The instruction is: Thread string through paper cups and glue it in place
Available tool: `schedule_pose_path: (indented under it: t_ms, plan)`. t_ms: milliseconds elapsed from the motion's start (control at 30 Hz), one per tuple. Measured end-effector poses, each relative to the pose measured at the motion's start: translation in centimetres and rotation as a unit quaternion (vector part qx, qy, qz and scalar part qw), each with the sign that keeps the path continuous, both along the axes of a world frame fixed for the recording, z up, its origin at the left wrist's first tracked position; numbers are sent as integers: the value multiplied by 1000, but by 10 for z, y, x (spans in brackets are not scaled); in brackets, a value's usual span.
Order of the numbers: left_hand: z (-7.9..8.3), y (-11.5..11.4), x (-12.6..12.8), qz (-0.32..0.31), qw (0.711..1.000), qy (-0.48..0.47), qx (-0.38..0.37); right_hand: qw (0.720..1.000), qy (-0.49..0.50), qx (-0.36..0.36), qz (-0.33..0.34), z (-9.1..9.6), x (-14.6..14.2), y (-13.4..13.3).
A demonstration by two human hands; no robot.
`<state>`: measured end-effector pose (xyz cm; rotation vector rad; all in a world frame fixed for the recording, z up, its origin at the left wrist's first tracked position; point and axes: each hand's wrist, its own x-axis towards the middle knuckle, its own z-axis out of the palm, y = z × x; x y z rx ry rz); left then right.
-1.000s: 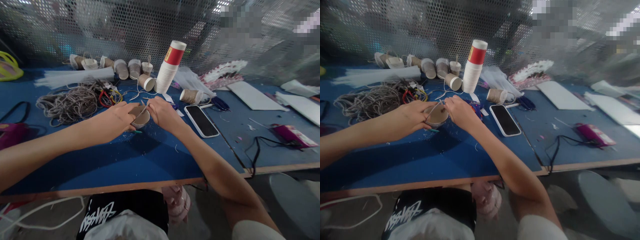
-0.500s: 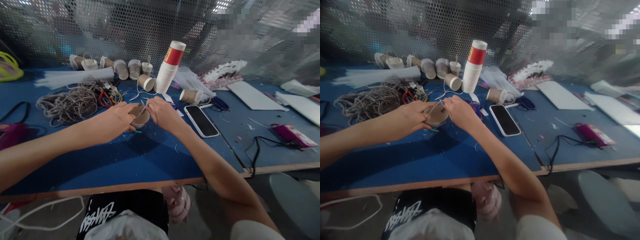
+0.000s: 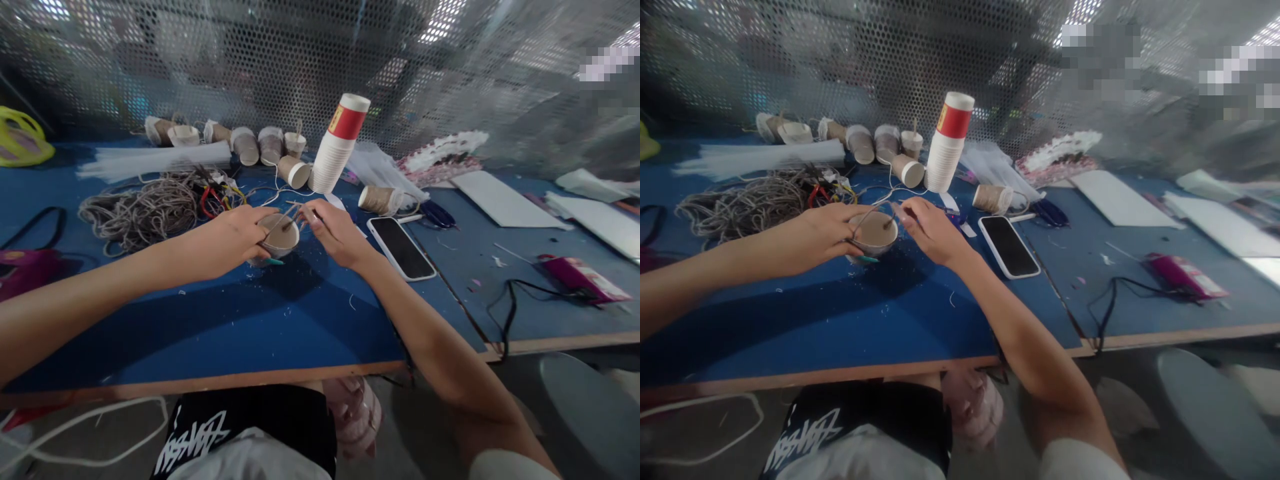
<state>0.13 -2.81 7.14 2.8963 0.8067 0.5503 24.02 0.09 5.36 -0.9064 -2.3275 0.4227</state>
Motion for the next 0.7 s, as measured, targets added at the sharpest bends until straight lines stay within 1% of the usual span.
schedule_pose_path:
  t_ms: [67,167,233,267,333,433,600,700]
  plan:
    - [-2,6,1,-4,999,-40,-21,996,76,-47,8,-7,3,3]
    - [-15,16,2,44,992,-113,-36,983,138,-107,55,-19,0,6]
    - [-27,23,3,75,978,-188,-55,981,130,-128,56,-26,-5,5]
    - [-33,25,3,84,970,-219,-63,984,114,-130,38,-28,-8,4]
    - [-44,28,3,80,960,-258,-76,989,99,-113,7,-33,-14,2]
    - [-56,27,2,68,953,-285,-73,991,104,-86,-7,-37,-19,-2]
    - [-65,25,0,60,959,-272,-53,995,75,-55,-42,-41,-17,-3]
    - [-67,23,-1,41,966,-254,-9,997,67,-27,-27,-46,-15,-1]
